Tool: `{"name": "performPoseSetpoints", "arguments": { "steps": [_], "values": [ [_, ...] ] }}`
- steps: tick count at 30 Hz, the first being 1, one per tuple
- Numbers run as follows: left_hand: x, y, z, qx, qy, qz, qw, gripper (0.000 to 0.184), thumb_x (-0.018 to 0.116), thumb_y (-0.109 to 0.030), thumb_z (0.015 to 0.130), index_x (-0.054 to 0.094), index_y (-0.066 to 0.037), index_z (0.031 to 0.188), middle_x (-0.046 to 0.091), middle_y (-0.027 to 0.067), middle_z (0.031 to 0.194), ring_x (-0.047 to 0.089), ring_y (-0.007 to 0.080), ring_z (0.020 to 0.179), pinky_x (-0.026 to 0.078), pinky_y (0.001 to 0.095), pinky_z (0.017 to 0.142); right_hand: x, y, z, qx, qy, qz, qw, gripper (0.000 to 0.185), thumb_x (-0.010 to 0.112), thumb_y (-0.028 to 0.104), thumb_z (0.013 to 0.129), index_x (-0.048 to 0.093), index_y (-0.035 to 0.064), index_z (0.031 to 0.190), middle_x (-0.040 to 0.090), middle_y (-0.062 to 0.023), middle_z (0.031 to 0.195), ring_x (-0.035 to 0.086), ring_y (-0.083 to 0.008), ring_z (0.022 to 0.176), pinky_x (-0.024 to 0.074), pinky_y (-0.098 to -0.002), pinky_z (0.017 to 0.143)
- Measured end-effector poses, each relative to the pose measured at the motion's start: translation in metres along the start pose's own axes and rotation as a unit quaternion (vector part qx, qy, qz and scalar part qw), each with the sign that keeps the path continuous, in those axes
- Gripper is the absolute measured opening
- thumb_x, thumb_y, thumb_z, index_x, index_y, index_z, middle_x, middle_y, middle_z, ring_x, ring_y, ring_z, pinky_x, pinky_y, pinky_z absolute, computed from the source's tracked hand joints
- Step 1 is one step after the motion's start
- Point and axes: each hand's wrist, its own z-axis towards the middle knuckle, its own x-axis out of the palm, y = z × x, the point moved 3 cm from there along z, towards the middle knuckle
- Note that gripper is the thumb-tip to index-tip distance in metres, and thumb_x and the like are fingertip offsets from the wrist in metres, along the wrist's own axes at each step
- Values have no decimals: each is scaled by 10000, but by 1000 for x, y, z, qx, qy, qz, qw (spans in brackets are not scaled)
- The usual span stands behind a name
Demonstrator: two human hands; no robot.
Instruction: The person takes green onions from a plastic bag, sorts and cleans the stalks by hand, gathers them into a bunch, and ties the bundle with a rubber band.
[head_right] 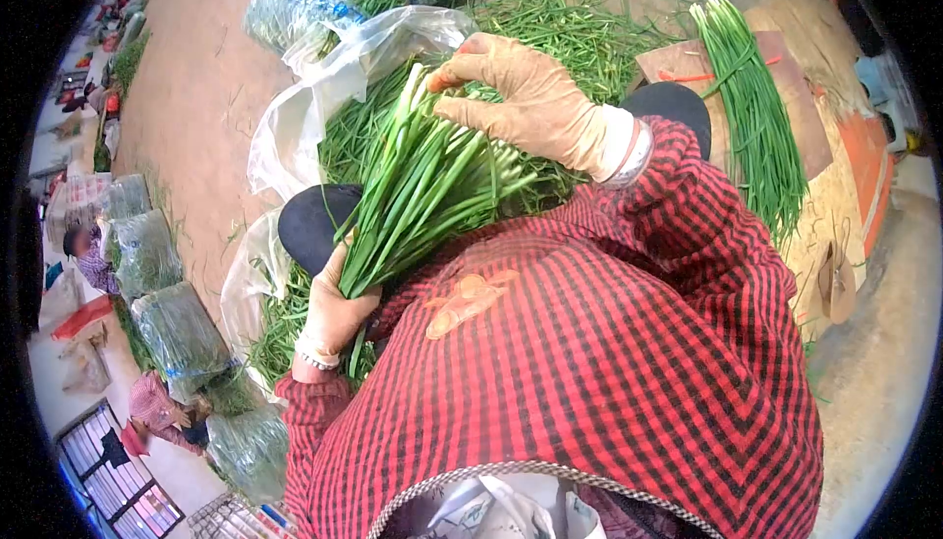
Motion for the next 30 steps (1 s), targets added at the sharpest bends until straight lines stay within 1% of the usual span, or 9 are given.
{"name": "performPoseSetpoints", "arguments": {
  "steps": [6, 10, 14, 18, 20, 22, 23, 24, 30],
  "values": [
    [8, -6, -3, -11, 18, -23, 1000, 663, 620, 91, 728, 458, -22, 1360, 638, 1, 1100, 577, 72, 962, 464, 234, 864, 1, 4, 7, -69, -35, -179, 981, 316, 692, 292, 794, 677, 111, 1051, 581, -112, 1053, 533, -304, 1033, 426, -402, 913],
    [11, -2, -3, -40, 40, -50, 997, 660, 606, 114, 702, 485, -25, 1336, 636, -6, 1099, 576, 73, 963, 460, 236, 873, 6, 2, 8, -154, 70, -216, 962, 204, 648, 238, 846, 685, 103, 995, 617, -73, 941, 579, -270, 931, 446, -380, 865],
    [14, 9, -3, -71, 87, -111, 988, 675, 619, 128, 686, 491, -27, 1330, 635, -4, 1117, 573, 78, 985, 455, 251, 893, -3, -17, 4, 102, 61, 222, 968, 203, 576, 206, 942, 650, 20, 906, 630, 3, 805, 573, -96, 794, 468, -253, 766],
    [13, 2, -2, -62, 108, -151, 981, 671, 628, 103, 712, 469, -29, 1350, 625, 12, 1136, 560, 82, 1003, 451, 252, 903, -49, -32, 6, 82, -37, 291, 953, 270, 529, 265, 966, 636, 19, 928, 654, -58, 887, 612, -155, 887, 462, -292, 850],
    [12, 3, -2, -70, 107, -176, 976, 660, 627, 106, 710, 477, -28, 1339, 622, 16, 1143, 562, 93, 1015, 447, 260, 912, -75, -44, 1, 149, -50, 229, 961, 297, 580, 292, 931, 628, 17, 1034, 648, -79, 966, 605, -189, 974, 446, -313, 920],
    [8, 9, -1, -77, 96, -210, 970, 613, 629, 108, 710, 504, -24, 1295, 622, 23, 1141, 571, 111, 1019, 446, 271, 915, -76, -58, -3, 32, -122, -173, 977, 412, 648, 366, 865, 634, 17, 1083, 645, -129, 1041, 594, -251, 1018, 449, -350, 920],
    [8, 7, 1, -62, 89, -216, 970, 577, 629, 102, 712, 519, -20, 1265, 626, 24, 1124, 576, 113, 1003, 450, 269, 904, -72, -61, -9, 65, -90, -264, 958, 493, 684, 401, 813, 616, 20, 1117, 599, -176, 1127, 549, -317, 1099, 426, -385, 953],
    [8, 8, 3, -60, 86, -215, 971, 577, 629, 102, 712, 519, -20, 1265, 626, 24, 1124, 576, 113, 1003, 450, 269, 904, -58, -50, -6, 91, -65, -165, 980, 454, 675, 398, 820, 639, 23, 1074, 597, -173, 1115, 548, -322, 1096, 422, -385, 960],
    [12, 0, 2, -67, 47, -230, 970, 506, 664, 100, 705, 572, -34, 1184, 650, 6, 1060, 596, 100, 938, 476, 264, 858, 6, -10, 8, -57, 31, -221, 973, 174, 673, 207, 833, 646, 67, 933, 596, -113, 1092, 547, -286, 1063, 421, -368, 939]
  ]
}}
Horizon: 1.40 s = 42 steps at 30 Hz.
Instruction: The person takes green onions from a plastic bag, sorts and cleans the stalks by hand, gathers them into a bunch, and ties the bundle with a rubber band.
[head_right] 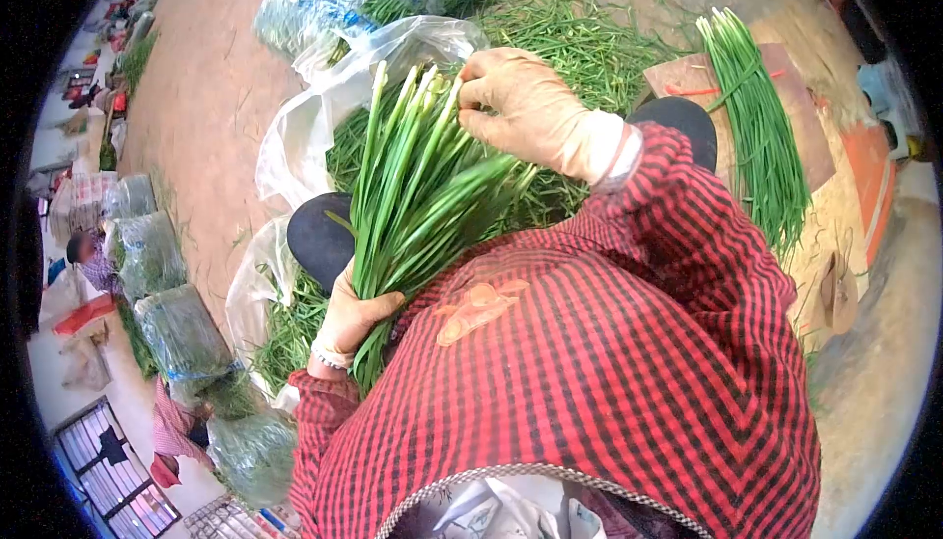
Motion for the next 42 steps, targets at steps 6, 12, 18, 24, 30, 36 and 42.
{"name": "performPoseSetpoints", "arguments": {
  "steps": [6, 12, 18, 24, 30, 36, 42],
  "values": [
    [-9, 10, -10, -42, 20, 17, 999, 470, 679, 81, 699, 594, -28, 1148, 660, 14, 1048, 606, 111, 921, 480, 273, 853, -21, -69, 5, 151, -56, 71, 984, 292, 637, 280, 837, 681, 48, 1010, 672, -118, 979, 625, -237, 953, 472, -357, 884],
    [2, 3, -6, -30, 47, 18, 998, 435, 692, 64, 690, 608, -26, 1107, 668, 10, 991, 604, 95, 847, 489, 264, 797, -18, -25, 22, 214, 235, 314, 895, 387, 604, 363, 891, 692, 12, 1026, 690, -81, 985, 603, -170, 981, 436, -306, 925],
    [0, -1, -7, -26, 49, 28, 998, 477, 686, 80, 701, 588, -34, 1154, 657, 8, 1051, 586, 95, 943, 463, 261, 870, -6, -25, 24, 152, 209, 408, 876, 293, 659, 298, 860, 705, 25, 959, 698, -39, 887, 601, -108, 859, 450, -263, 840],
    [-6, 2, -6, -49, 54, 19, 997, 484, 691, 74, 698, 580, -27, 1157, 655, 18, 1059, 592, 108, 950, 467, 273, 874, -46, -55, 11, 156, 22, 374, 914, 284, 620, 255, 881, 687, 0, 988, 673, -38, 977, 588, -126, 957, 442, -268, 880],
    [-17, 0, -4, -45, -10, -85, 995, 536, 738, -19, 706, 542, -12, 1205, 638, 60, 1088, 609, 150, 951, 480, 292, 853, -18, -122, -49, 265, -58, 151, 951, 482, 616, 373, 872, 598, 27, 1206, 626, -132, 1170, 568, -239, 1102, 408, -313, 981],
    [-18, -1, 8, -11, -15, -174, 985, 505, 736, -49, 710, 543, 20, 1172, 656, 71, 838, 612, 129, 646, 496, 245, 572, 33, -43, -55, 254, 315, 355, 843, 540, 547, 431, 927, 565, -19, 1225, 630, -115, 1154, 561, -180, 1097, 413, -322, 990],
    [25, -25, 26, 37, 14, -234, 972, 487, 703, -14, 731, 538, 39, 1186, 654, 85, 838, 615, 143, 624, 499, 244, 541, 53, -8, -32, 211, 229, 681, 663, 731, 561, 535, 888, 455, -53, 1309, 527, -128, 1304, 505, -223, 1200, 399, -350, 1029]
  ]
}}
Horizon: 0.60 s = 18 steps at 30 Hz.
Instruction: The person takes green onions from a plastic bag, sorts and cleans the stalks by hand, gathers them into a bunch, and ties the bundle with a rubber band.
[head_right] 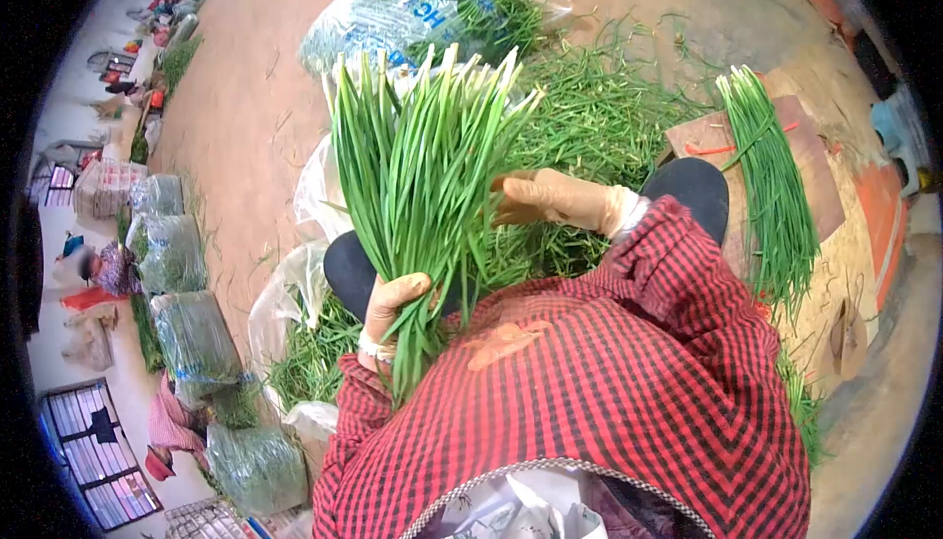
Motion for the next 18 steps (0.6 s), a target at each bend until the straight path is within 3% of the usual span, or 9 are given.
{"name": "performPoseSetpoints", "arguments": {
  "steps": [2, 4, 7, 10, 12, 14, 16, 18],
  "values": [
    [27, -1, 6, 11, -1, 34, 999, 481, 680, -87, 739, 536, 68, 1171, 661, 100, 785, 612, 141, 578, 495, 232, 538, 7, 12, 5, -15, -23, 51, 998, 717, 589, 541, 865, 467, -3, 1315, 552, -110, 1276, 536, -195, 1159, 428, -351, 995],
    [53, 4, 16, -9, 33, 15, 999, 506, 644, -79, 751, 505, 36, 1223, 654, 117, 919, 629, 169, 713, 516, 271, 613, 20, 25, 6, -12, -53, 102, 993, 681, 629, 544, 837, 524, 28, 1270, 613, -93, 1196, 602, -200, 1069, 491, -347, 921],
    [65, 14, 32, -64, 116, 11, 991, 449, 640, -139, 779, 527, 13, 1186, 653, 121, 937, 628, 187, 769, 518, 296, 667, 21, 26, 17, -79, -39, 189, 978, 633, 659, 518, 825, 561, 36, 1223, 644, -100, 1136, 641, -206, 994, 520, -321, 877],
    [72, 22, 52, -135, 140, 28, 981, 335, 626, -176, 806, 594, 17, 1078, 662, 99, 890, 625, 176, 755, 514, 285, 661, 14, 30, 20, -59, -87, 185, 977, 501, 687, 388, 831, 589, 38, 1176, 670, -91, 1033, 661, -186, 882, 547, -320, 797],
    [85, 22, 60, -107, 146, 51, 982, 306, 623, -201, 817, 614, 11, 1038, 662, 95, 872, 622, 176, 759, 510, 287, 671, 12, 40, 27, -76, -79, 193, 975, 449, 682, 322, 830, 593, 36, 1164, 671, -89, 1008, 660, -183, 860, 549, -315, 782],
    [92, 25, 73, -64, 131, 91, 985, 406, 675, -188, 820, 549, -4, 1159, 648, 74, 946, 618, 176, 818, 515, 312, 737, 7, 53, 28, -92, -80, 203, 972, 351, 659, 176, 824, 599, 27, 1136, 669, -87, 965, 656, -175, 830, 552, -303, 752],
    [98, 9, 75, -82, 192, 179, 961, 555, 724, -206, 807, 481, -16, 1269, 615, 75, 1098, 597, 187, 971, 486, 322, 855, 0, 70, 15, -95, -77, 179, 976, 357, 656, 154, 824, 590, 26, 1152, 669, -95, 975, 658, -182, 844, 556, -312, 755],
    [93, -15, 70, -16, 280, 285, 917, 777, 764, -249, 777, 359, -34, 1404, 508, 118, 1305, 475, 237, 1214, 358, 382, 1042, -17, 82, 0, -60, -85, 160, 982, 392, 649, 106, 815, 566, 16, 1188, 670, -128, 1015, 669, -208, 858, 566, -335, 778]
  ]
}}
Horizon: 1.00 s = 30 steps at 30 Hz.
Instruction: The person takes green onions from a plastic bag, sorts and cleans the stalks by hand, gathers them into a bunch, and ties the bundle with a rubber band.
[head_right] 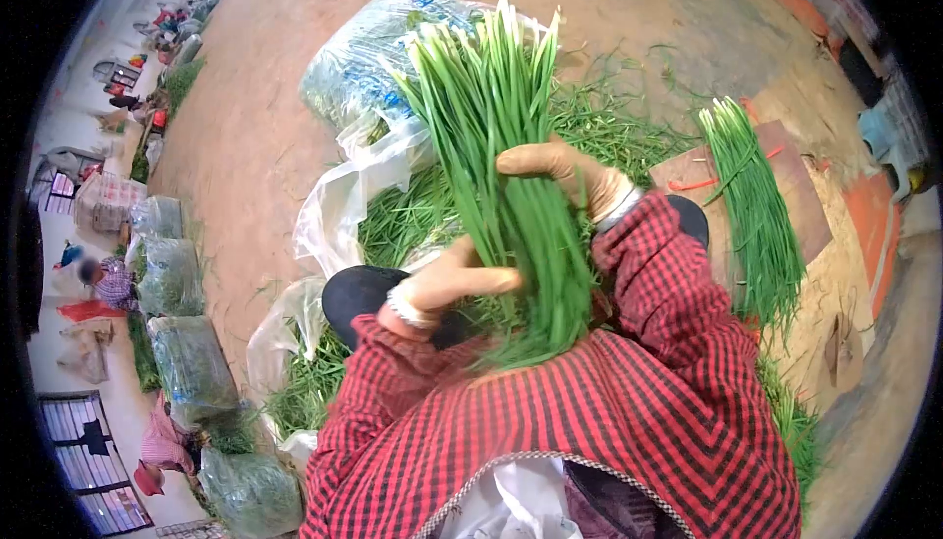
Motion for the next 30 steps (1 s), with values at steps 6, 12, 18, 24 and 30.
{"name": "performPoseSetpoints", "arguments": {
  "steps": [6, 12, 18, 24, 30],
  "values": [
    [-78, 18, -11, 211, -65, -194, 956, 894, 654, -491, 821, 228, -52, 1474, 350, 166, 1461, 378, 296, 1325, 289, 428, 1103, 5, 23, -40, 66, -25, -150, 986, 617, 729, 59, 750, 484, 20, 1315, 617, -131, 1190, 626, -208, 1018, 516, -345, 886],
    [-59, 19, -11, 181, -155, -299, 924, 680, 709, -317, 807, 427, -35, 1358, 538, 82, 1304, 513, 235, 1193, 391, 381, 1022, 35, -42, -34, 159, 63, -177, 969, 618, 730, 176, 815, 458, 54, 1355, 577, -76, 1251, 555, -171, 1110, 444, -327, 959],
    [-61, 40, -12, 256, -96, -462, 844, 629, 677, -215, 810, 422, 9, 1340, 560, 164, 1262, 587, 299, 1117, 490, 446, 960, 28, -60, -31, 168, 80, -128, 974, 644, 604, 469, 891, 454, 43, 1352, 565, -79, 1258, 550, -168, 1117, 456, -310, 942],
    [-31, -3, 9, 319, -44, -405, 856, 1024, 727, -519, 685, 258, -21, 1446, 479, 195, 1344, 523, 312, 1195, 445, 470, 1000, 37, -82, -25, 150, 104, -182, 966, 744, 542, 595, 875, 445, 28, 1347, 554, -109, 1229, 536, -197, 1103, 443, -327, 936],
    [-43, 3, -1, 300, -39, -374, 877, 1055, 733, -478, 678, 220, 49, 1434, 567, 190, 1210, 574, 292, 1117, 467, 442, 983, 27, -20, -15, -48, -52, -361, 930, 540, 632, 363, 885, 518, -8, 1259, 587, -94, 1170, 540, -177, 1089, 421, -319, 968]
  ]
}}
